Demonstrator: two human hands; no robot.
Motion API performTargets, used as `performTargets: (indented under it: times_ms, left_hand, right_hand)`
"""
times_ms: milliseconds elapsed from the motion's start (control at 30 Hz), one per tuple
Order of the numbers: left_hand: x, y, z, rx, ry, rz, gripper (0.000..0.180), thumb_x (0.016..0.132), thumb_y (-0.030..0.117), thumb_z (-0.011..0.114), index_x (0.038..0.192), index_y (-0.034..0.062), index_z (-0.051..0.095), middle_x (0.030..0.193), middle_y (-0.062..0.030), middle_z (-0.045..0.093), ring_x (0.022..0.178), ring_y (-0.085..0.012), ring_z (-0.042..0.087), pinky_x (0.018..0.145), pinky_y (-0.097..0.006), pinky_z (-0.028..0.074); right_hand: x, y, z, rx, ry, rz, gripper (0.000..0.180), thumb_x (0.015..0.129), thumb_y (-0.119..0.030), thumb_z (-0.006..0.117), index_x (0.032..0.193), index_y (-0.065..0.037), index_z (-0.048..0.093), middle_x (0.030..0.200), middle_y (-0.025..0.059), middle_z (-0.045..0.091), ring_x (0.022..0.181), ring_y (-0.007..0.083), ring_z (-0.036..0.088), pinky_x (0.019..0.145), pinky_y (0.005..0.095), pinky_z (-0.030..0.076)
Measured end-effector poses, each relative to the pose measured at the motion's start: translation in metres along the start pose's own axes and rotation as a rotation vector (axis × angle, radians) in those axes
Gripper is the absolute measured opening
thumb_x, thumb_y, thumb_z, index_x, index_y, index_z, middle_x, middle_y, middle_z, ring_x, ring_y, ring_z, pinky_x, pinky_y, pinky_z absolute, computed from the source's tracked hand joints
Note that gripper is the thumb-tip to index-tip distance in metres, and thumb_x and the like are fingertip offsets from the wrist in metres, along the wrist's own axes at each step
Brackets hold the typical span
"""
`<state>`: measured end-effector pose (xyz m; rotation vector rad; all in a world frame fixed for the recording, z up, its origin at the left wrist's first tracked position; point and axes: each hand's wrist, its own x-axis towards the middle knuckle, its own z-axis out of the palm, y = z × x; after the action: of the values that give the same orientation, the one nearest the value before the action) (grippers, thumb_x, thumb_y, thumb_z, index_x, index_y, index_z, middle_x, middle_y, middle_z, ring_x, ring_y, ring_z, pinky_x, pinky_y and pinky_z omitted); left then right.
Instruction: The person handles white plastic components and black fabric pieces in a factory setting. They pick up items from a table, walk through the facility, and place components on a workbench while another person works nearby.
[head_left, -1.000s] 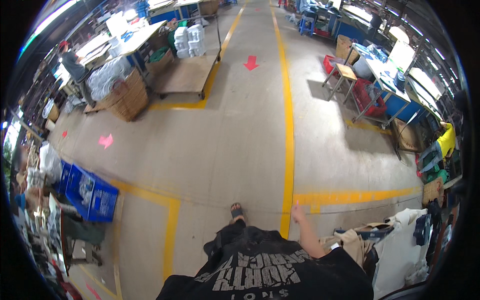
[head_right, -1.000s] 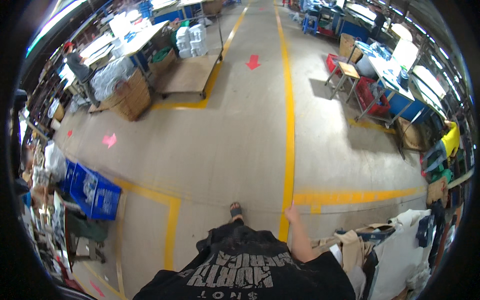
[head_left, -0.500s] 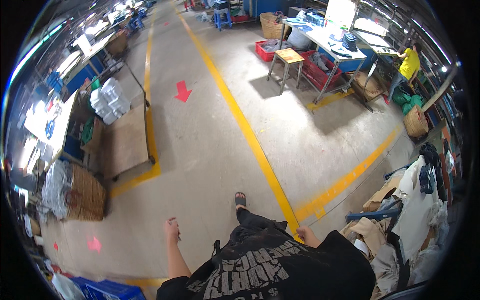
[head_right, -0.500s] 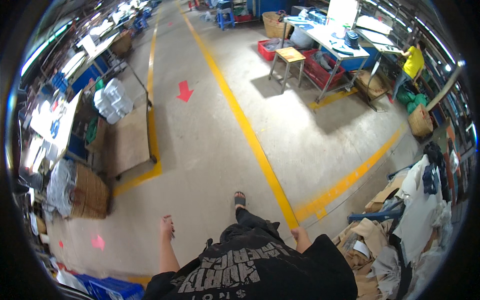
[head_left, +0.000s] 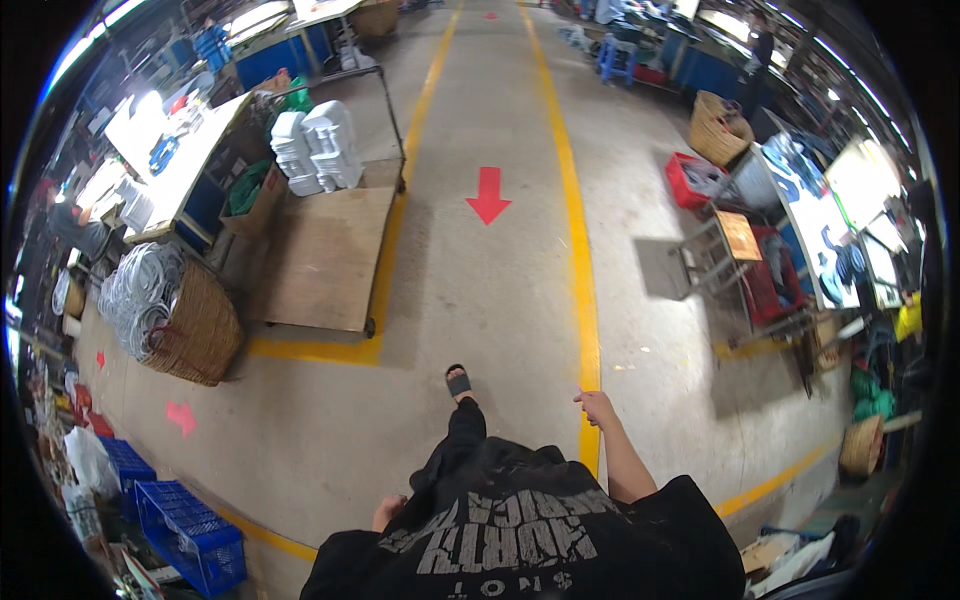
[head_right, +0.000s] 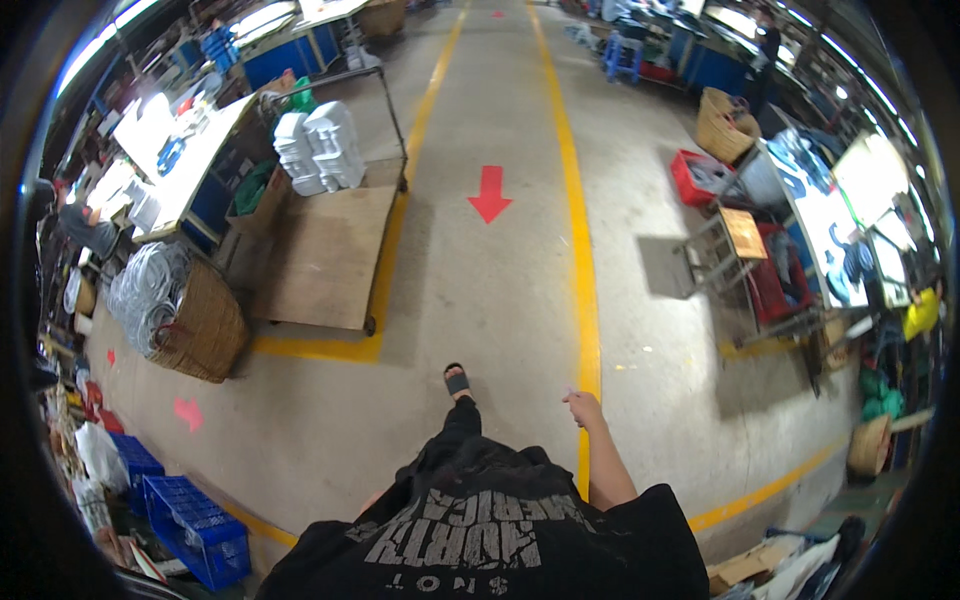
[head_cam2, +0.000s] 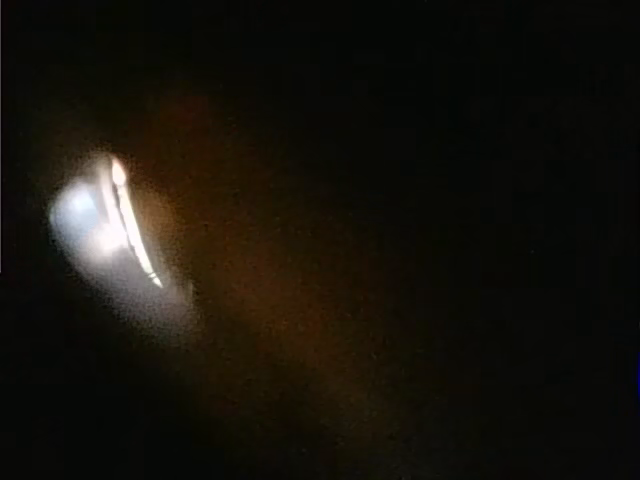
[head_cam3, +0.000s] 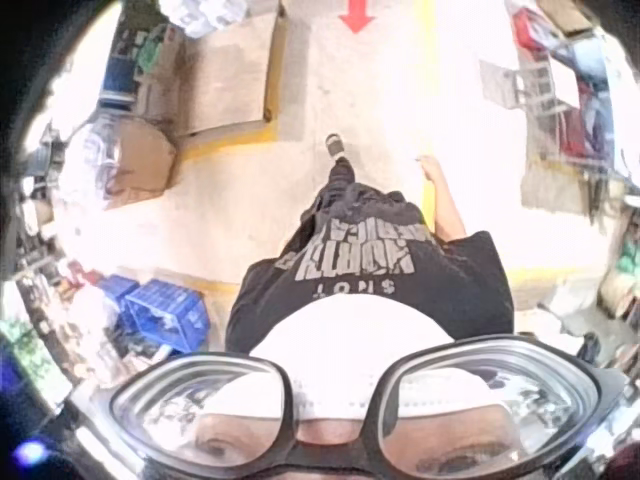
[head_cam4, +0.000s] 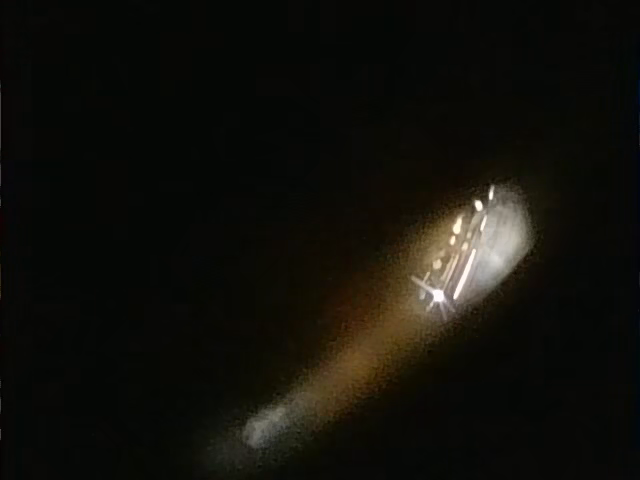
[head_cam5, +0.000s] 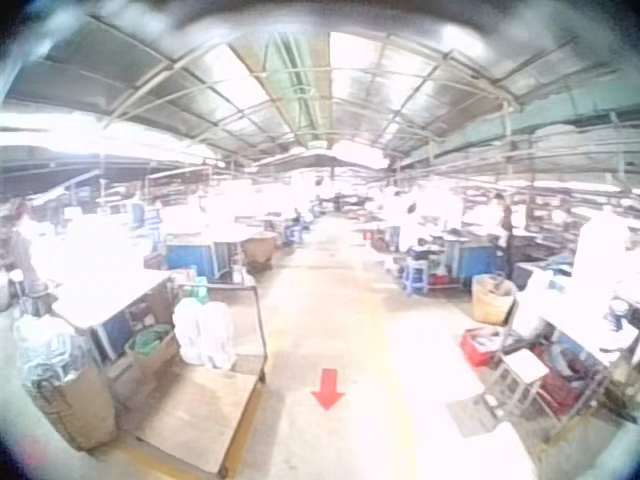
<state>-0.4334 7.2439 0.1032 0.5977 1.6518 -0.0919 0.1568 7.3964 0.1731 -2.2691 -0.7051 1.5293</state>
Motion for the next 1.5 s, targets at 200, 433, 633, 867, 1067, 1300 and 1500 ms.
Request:
performTargets:
  times_ms: [200, 433, 633, 867, 1067, 1300, 1500]
  left_hand:
    - [0.075, 0.185, -0.095, 0.04, 0.044, -0.092, 0.021, 0.09, 0.02, 0.053, 0.101, 0.0043, 0.062, 0.068, -0.0129, 0.054, 0.055, -0.0261, 0.055, 0.05, -0.042, 0.047]
    - [0.166, 0.526, -0.209, 0.031, 0.257, 0.279, 0.025, 0.091, 0.019, 0.056, 0.113, 0.0076, 0.062, 0.073, -0.0082, 0.058, 0.052, -0.0188, 0.052, 0.046, -0.036, 0.043]
    - [0.212, 0.765, -0.267, -0.061, 0.216, 0.387, 0.021, 0.093, 0.019, 0.056, 0.111, 0.009, 0.062, 0.068, -0.0028, 0.056, 0.054, -0.014, 0.052, 0.046, -0.032, 0.041]
    - [0.28, 0.905, -0.299, -0.079, -0.047, 0.256, 0.024, 0.096, 0.031, 0.058, 0.093, 0.0082, 0.063, 0.071, -0.0069, 0.059, 0.053, -0.0213, 0.055, 0.044, -0.038, 0.043]
    - [0.355, 1.063, -0.329, 0.115, -0.11, 0.176, 0.024, 0.095, 0.031, 0.06, 0.097, 0.0071, 0.062, 0.074, -0.0079, 0.06, 0.053, -0.0217, 0.056, 0.045, -0.038, 0.044]
    - [0.438, 1.28, -0.435, 0.163, -0.07, 0.165, 0.025, 0.094, 0.03, 0.062, 0.102, 0.0059, 0.06, 0.077, -0.009, 0.062, 0.054, -0.0221, 0.058, 0.045, -0.039, 0.046]
    - [0.496, 1.506, -0.51, 0.185, 0.004, 0.313, 0.028, 0.094, 0.026, 0.062, 0.115, 0.0079, 0.059, 0.083, -0.0095, 0.065, 0.055, -0.0189, 0.057, 0.046, -0.035, 0.047]
  right_hand:
    - [0.091, -0.112, 0.024, -0.163, -0.048, 0.142, 0.033, 0.097, -0.028, 0.053, 0.111, -0.007, 0.074, 0.074, 0.0072, 0.058, 0.047, 0.0172, 0.047, 0.044, 0.0339, 0.041]
    - [0.178, -0.195, 0.023, 0.214, 0.012, 0.339, 0.033, 0.097, -0.029, 0.056, 0.115, -0.007, 0.073, 0.087, 0.0114, 0.061, 0.051, 0.0171, 0.047, 0.047, 0.0359, 0.042]
    - [0.307, -0.244, -0.002, 0.048, -0.05, 0.503, 0.022, 0.086, -0.022, 0.062, 0.094, -0.006, 0.076, 0.082, 0.0141, 0.068, 0.062, 0.025, 0.061, 0.052, 0.041, 0.048]
    - [0.494, -0.523, -0.04, -0.399, 0.172, -0.136, 0.042, 0.091, -0.04, 0.054, 0.086, -0.003, 0.074, 0.078, 0.0224, 0.07, 0.063, 0.037, 0.067, 0.067, 0.048, 0.055]
    - [0.579, -0.814, -0.084, -0.135, 0.127, -0.242, 0.047, 0.091, -0.054, 0.056, 0.093, -0.014, 0.08, 0.087, 0.015, 0.075, 0.086, 0.0316, 0.073, 0.08, 0.0455, 0.056]
    - [0.698, -0.934, -0.067, -0.129, -0.087, 0.058, 0.03, 0.089, -0.035, 0.062, 0.09, -0.009, 0.076, 0.079, 0.0086, 0.074, 0.061, 0.0203, 0.069, 0.06, 0.0422, 0.054]
    - [0.772, -0.944, -0.034, -0.106, -0.123, 0.184, 0.024, 0.081, -0.028, 0.069, 0.089, -0.006, 0.075, 0.069, 0.0148, 0.069, 0.056, 0.0264, 0.067, 0.051, 0.0407, 0.053]
